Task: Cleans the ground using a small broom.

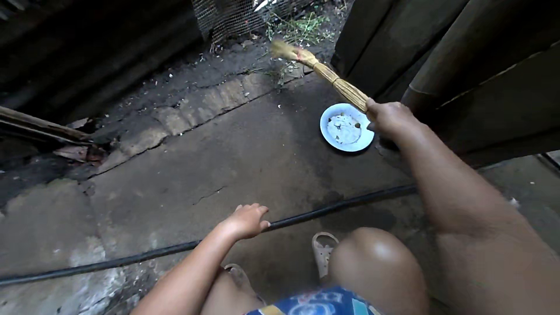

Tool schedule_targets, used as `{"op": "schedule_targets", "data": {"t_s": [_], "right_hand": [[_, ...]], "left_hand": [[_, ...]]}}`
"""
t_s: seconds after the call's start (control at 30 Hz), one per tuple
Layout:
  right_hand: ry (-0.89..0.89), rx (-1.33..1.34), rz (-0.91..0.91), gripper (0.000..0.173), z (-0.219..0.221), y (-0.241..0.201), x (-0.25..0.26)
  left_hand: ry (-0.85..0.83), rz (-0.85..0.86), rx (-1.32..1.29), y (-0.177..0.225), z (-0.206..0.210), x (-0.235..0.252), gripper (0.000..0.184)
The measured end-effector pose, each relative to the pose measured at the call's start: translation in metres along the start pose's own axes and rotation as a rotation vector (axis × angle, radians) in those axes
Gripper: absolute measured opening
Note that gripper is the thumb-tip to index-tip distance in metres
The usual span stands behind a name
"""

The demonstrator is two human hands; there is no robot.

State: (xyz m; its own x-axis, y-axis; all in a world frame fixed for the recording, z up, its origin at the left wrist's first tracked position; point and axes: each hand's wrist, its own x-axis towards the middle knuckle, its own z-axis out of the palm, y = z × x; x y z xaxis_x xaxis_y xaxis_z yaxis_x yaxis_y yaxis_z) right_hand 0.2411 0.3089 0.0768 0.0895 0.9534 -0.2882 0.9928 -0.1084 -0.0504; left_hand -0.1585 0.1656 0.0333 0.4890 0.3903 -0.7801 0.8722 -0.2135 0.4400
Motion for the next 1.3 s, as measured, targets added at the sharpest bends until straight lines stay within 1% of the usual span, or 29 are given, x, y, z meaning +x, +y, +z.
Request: {"op": "schedule_targets", "data": {"t_s": [0.07,0.13,0.2,0.27,0.33,0.4,0.47,0.6,0.63,0.7,0.77,0.8,0.83,0.9,0.93,0.97,1.0,1.03,1.07,1.1,1.13,1.2,1.23,1.27,1.3], "right_hand": [[0.013,0.086,-0.048,0.078,-0.005,-0.001,-0.029],[-0.049,0.151,-0.120,0.078,-0.010,0.008,-0.062],[-0.192,0.231,-0.089,0.076,-0.016,0.018,-0.091],[-0.316,0.257,-0.015,0.072,-0.016,0.030,-0.105],[-0.372,0.168,0.038,0.068,-0.010,0.039,-0.096],[-0.354,0.094,0.069,0.066,-0.002,0.048,-0.070],[-0.295,0.079,0.119,0.064,0.005,0.048,-0.035],[-0.061,0.112,0.189,0.053,0.020,0.017,0.023],[-0.018,0.136,0.195,0.055,0.023,0.010,0.028],[0.000,0.266,0.166,0.070,0.027,-0.002,0.022],[-0.101,0.539,0.089,0.092,0.031,-0.013,-0.007],[-0.184,0.672,0.060,0.101,0.031,-0.020,-0.028],[-0.268,0.776,0.039,0.103,0.029,-0.029,-0.052],[-0.466,0.956,-0.006,0.092,0.021,-0.044,-0.095],[-0.572,1.051,-0.050,0.083,0.018,-0.049,-0.108],[-0.675,1.166,-0.090,0.075,0.019,-0.052,-0.116],[-0.766,1.280,-0.110,0.067,0.022,-0.058,-0.120],[-0.843,1.363,-0.108,0.057,0.024,-0.066,-0.122],[-0.891,1.423,-0.097,0.045,0.025,-0.075,-0.120],[-0.919,1.466,-0.081,0.033,0.026,-0.084,-0.117],[-0.920,1.522,-0.027,0.030,0.028,-0.092,-0.113],[-0.893,1.637,0.127,0.042,0.037,-0.102,-0.092],[-0.873,1.666,0.155,0.045,0.039,-0.105,-0.078],[-0.838,1.678,0.171,0.044,0.039,-0.110,-0.065],[-0.760,1.658,0.180,0.040,0.037,-0.119,-0.055]], "left_hand": [[0.056,0.084,-0.004,0.003,-0.004,-0.002,0.049],[0.127,0.188,-0.043,0.006,-0.007,-0.004,0.045],[0.197,0.281,-0.088,0.009,-0.008,-0.003,0.042],[0.252,0.347,-0.109,0.010,-0.005,0.000,0.038],[0.283,0.381,-0.104,0.009,-0.002,0.000,0.037],[0.292,0.394,-0.092,0.009,0.001,-0.002,0.037],[0.275,0.372,-0.079,0.010,0.002,-0.004,0.037],[0.276,0.339,-0.068,0.016,0.005,-0.007,0.038],[0.296,0.358,-0.063,0.016,0.006,-0.008,0.037],[0.392,0.444,-0.097,0.016,0.013,-0.008,0.033],[0.499,0.527,-0.238,0.017,0.020,-0.002,0.031],[0.491,0.520,-0.341,0.021,0.019,0.001,0.033],[0.445,0.476,-0.465,0.028,0.016,0.002,0.036],[0.314,0.313,-0.766,0.047,0.006,0.003,0.036],[0.247,0.220,-0.933,0.058,0.001,0.004,0.036],[0.185,0.152,-1.095,0.069,-0.004,0.007,0.040],[0.141,0.135,-1.239,0.079,-0.007,0.012,0.049],[0.123,0.161,-1.373,0.090,-0.010,0.018,0.055],[0.140,0.202,-1.509,0.102,-0.013,0.024,0.054],[0.182,0.227,-1.627,0.116,-0.017,0.030,0.048],[0.238,0.214,-1.726,0.130,-0.023,0.037,0.042],[0.295,0.181,-1.866,0.138,-0.041,0.059,0.046],[0.324,0.170,-1.897,0.134,-0.051,0.072,0.045],[0.343,0.165,-1.911,0.128,-0.062,0.083,0.042],[0.365,0.164,-1.915,0.121,-0.074,0.091,0.038]]}}
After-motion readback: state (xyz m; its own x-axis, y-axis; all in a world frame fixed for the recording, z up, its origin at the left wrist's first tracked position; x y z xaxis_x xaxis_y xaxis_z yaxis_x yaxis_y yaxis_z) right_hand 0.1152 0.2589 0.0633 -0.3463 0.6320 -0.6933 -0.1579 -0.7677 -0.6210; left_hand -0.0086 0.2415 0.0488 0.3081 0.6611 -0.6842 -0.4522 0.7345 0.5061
